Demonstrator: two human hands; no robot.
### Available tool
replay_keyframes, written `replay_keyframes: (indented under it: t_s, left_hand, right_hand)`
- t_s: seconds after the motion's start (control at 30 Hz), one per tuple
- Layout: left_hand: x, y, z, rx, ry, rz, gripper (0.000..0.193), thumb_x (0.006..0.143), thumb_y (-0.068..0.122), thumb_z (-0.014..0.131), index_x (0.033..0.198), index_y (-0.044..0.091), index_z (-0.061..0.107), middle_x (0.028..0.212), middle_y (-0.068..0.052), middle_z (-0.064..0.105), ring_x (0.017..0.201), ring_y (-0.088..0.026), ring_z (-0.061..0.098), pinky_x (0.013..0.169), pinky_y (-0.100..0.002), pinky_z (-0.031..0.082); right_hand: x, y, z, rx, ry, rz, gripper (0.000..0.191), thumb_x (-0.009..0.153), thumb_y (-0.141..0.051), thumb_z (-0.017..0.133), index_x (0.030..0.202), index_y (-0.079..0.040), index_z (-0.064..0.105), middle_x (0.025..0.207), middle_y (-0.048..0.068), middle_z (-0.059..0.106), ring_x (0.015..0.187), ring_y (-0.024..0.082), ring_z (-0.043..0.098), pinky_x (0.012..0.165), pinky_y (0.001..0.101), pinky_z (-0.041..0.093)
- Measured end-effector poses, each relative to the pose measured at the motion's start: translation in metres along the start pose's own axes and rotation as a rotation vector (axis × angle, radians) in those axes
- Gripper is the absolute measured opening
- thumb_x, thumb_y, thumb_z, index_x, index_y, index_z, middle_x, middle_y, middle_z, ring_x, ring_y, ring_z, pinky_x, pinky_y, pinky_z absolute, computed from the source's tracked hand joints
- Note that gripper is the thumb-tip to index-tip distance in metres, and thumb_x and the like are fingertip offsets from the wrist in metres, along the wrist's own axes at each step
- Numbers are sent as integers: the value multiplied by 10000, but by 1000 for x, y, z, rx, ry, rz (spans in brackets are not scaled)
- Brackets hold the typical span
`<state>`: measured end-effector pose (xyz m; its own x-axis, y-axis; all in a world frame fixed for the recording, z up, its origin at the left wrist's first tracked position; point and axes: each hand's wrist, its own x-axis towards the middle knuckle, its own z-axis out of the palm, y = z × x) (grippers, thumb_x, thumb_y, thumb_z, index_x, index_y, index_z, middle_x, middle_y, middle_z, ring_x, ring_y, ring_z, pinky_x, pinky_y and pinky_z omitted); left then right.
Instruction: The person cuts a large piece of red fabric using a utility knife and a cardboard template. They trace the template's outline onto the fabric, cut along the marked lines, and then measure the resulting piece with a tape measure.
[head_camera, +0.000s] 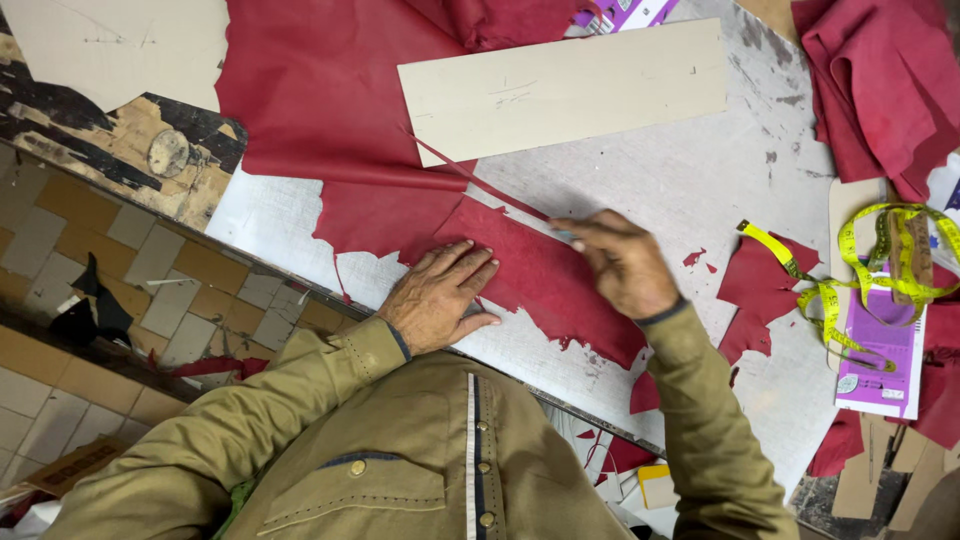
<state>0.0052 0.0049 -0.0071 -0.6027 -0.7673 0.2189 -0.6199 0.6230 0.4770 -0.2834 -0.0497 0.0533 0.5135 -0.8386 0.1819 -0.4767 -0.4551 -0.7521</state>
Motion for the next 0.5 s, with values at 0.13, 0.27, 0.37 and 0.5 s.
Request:
replay_keyframes:
  t_s: [0.13,0.27,0.37,0.5]
  left_hand:
    - [-5,-15,4,-2,-51,-12,831,919,622,607,1387,-62,553,1425,-206,555,1367,-375,458,1125,-495,373]
    - [-8,-30,9,60,-23,39,829,906,641,600,1367,-47,569,1427,-174,567,1368,-343,470,1207,-516,316]
    - [-9,-39,12,50,-5,54,847,895,653,602,1356,-57,578,1436,-172,567,1363,-352,472,1197,-512,310]
    - [-10,-45,13,38,35,70,822,905,644,608,1342,-52,601,1431,-165,575,1350,-351,485,1191,-508,324]
  right_hand:
    - [75,-10,39,-183,-257,-195,614,699,174,583,1209,-109,773,1017,93,663,875,229,669,713,322,570]
    - [129,0,71,-225,-400,-397,479,647,82,668,1082,-80,787,972,112,659,878,307,660,725,376,552]
    - [152,11,85,-171,-445,-440,351,691,52,706,1003,-87,784,917,85,654,889,321,649,761,419,537]
    - [164,19,92,-147,-511,-429,362,658,63,697,978,-79,790,872,95,644,849,321,638,727,432,523]
